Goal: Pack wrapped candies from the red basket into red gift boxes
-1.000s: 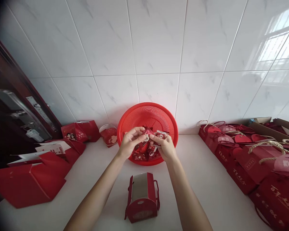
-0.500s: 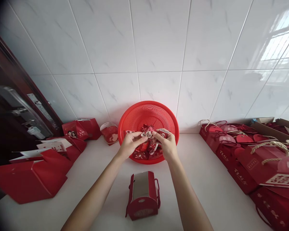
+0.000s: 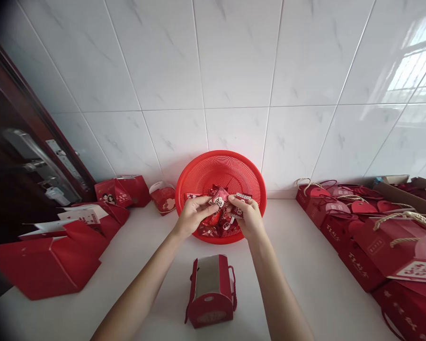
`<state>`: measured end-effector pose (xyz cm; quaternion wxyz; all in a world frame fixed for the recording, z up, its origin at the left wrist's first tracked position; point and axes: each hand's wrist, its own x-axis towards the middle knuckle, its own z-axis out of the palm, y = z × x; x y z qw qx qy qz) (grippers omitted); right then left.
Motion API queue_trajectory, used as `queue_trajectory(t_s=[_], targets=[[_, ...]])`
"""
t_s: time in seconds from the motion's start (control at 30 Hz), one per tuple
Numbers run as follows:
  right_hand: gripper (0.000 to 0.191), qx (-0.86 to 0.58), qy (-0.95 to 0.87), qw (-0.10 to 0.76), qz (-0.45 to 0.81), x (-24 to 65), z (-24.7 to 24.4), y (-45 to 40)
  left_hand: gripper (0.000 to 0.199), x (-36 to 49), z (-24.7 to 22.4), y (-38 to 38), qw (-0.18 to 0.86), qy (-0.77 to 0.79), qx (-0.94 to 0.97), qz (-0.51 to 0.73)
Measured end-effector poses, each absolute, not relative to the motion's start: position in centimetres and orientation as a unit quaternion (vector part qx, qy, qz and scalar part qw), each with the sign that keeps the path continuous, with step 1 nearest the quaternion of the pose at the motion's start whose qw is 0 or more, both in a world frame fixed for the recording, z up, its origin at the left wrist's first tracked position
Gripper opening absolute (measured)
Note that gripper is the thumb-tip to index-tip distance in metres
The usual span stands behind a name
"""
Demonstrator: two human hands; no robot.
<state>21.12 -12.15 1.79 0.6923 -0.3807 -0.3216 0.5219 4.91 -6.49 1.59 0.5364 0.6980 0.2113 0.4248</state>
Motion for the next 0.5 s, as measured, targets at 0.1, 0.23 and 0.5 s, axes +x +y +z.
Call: queue_trajectory(t_s=[0.1,0.23,0.5], targets=[[0.032,-0.382,-0.317,0.677,0.543,21.18,1.61,-11.87,0.034,4.83,1.68,-6.61,0.511,0.202,0.717,0.429],[0.033,-0.389,-0.323,0.691,0.517,20.86,1.58,-11.82,0.035,4.94,1.45,-6.41,0.503,0.199,0.724,0.427],[0.019,-0.511,-0.502,0.672,0.188,20.23,1.24,-12.3,0.034,5.22,1.3,-6.48,0.484,0.249,0.728,0.418]])
